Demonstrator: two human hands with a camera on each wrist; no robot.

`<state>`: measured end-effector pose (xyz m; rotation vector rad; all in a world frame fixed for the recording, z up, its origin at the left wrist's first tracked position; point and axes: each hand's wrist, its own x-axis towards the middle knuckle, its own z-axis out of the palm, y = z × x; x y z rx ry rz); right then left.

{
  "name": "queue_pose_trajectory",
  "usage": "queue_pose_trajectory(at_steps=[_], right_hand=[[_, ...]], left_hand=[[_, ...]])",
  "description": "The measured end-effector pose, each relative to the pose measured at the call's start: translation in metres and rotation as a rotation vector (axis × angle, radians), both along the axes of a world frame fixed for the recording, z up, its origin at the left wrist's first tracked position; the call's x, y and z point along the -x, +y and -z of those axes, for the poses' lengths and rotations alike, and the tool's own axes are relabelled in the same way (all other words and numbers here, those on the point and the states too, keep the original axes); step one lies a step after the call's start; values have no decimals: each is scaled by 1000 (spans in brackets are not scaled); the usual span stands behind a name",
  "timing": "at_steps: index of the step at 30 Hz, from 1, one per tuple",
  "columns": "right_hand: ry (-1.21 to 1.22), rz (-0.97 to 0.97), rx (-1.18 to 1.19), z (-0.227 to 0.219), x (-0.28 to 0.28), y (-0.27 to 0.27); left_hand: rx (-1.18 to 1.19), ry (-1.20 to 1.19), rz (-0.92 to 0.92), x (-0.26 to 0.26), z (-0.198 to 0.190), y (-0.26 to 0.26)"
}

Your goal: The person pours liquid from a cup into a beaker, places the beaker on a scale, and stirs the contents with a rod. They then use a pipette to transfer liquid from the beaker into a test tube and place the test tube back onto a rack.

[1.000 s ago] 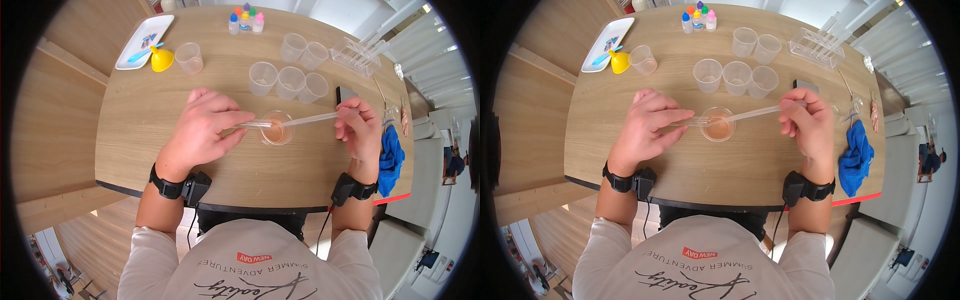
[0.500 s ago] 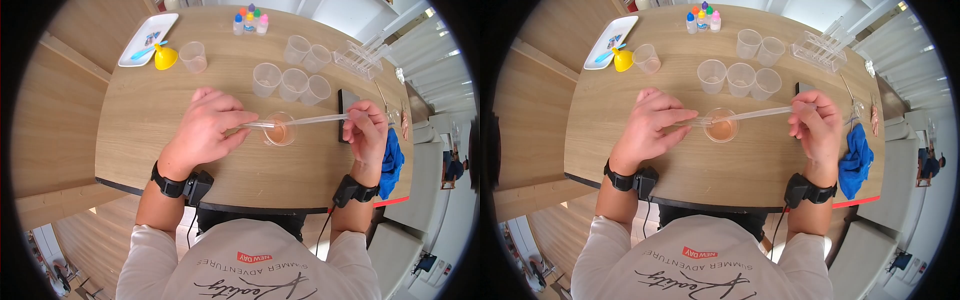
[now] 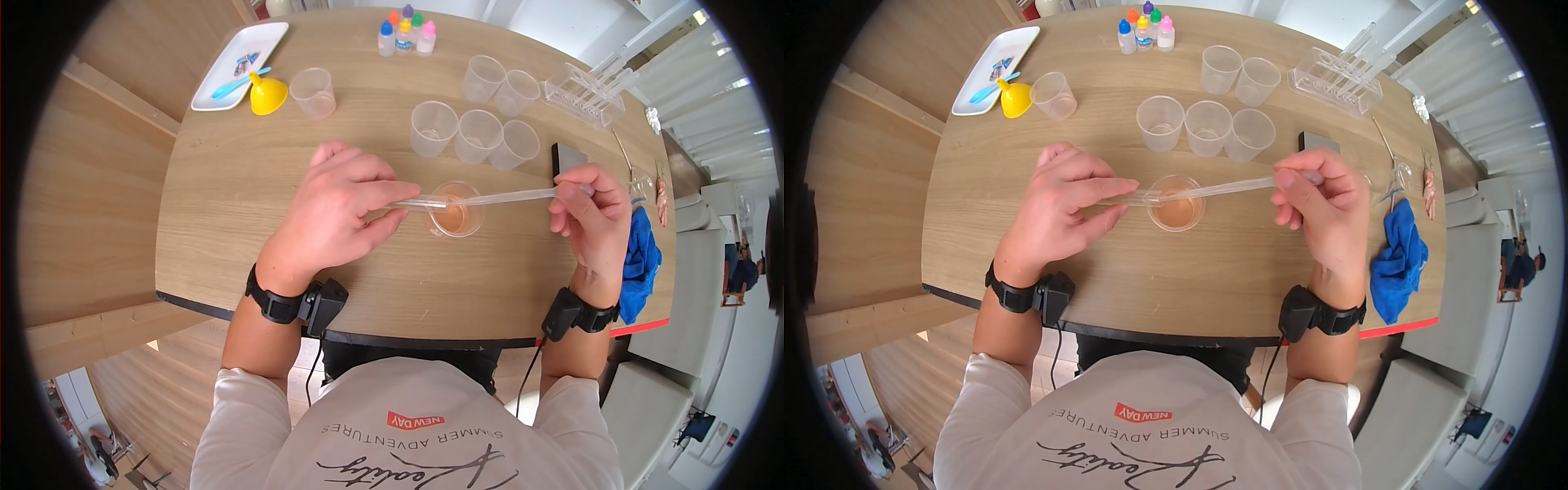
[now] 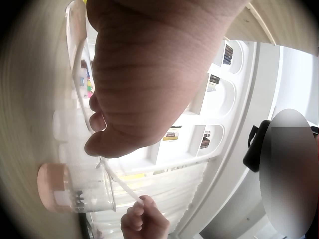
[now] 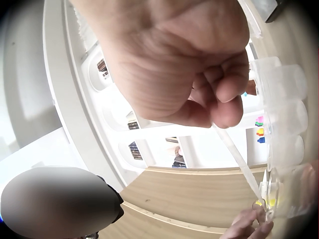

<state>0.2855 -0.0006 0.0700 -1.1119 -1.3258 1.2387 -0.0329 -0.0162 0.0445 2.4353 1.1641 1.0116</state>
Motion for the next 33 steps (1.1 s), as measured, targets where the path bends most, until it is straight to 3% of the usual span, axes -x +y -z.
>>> queue_pose_trajectory(at_steps=[3,7,9,10,13,22,29,31,33], right_hand=[[158,23,-15,-3,-7,0],[170,36,-77,-6,-7,-1],[-54,56,-110,-7,5,-7],[-54,56,-110,-6,11,-10],[-295,-42,-134,-5,25,-16],[-464,-66,-178,-1,40,-20],[-437,-54,-167,1,39,-17],[-255,-34,51,1,37,-15],[-195,8,85,0,35,-11]], left_hand=[[2,-5,1,0,0,0],[4,-6,0,1,0,0],[7,-4,0,1,1,0],[11,-2,1,1,1,0],[16,-7,4,0,1,0],[3,-8,3,0,1,0],[3,-2,12,0,1,1],[4,0,7,0,0,1],[1,-3,11,0,1,1]])
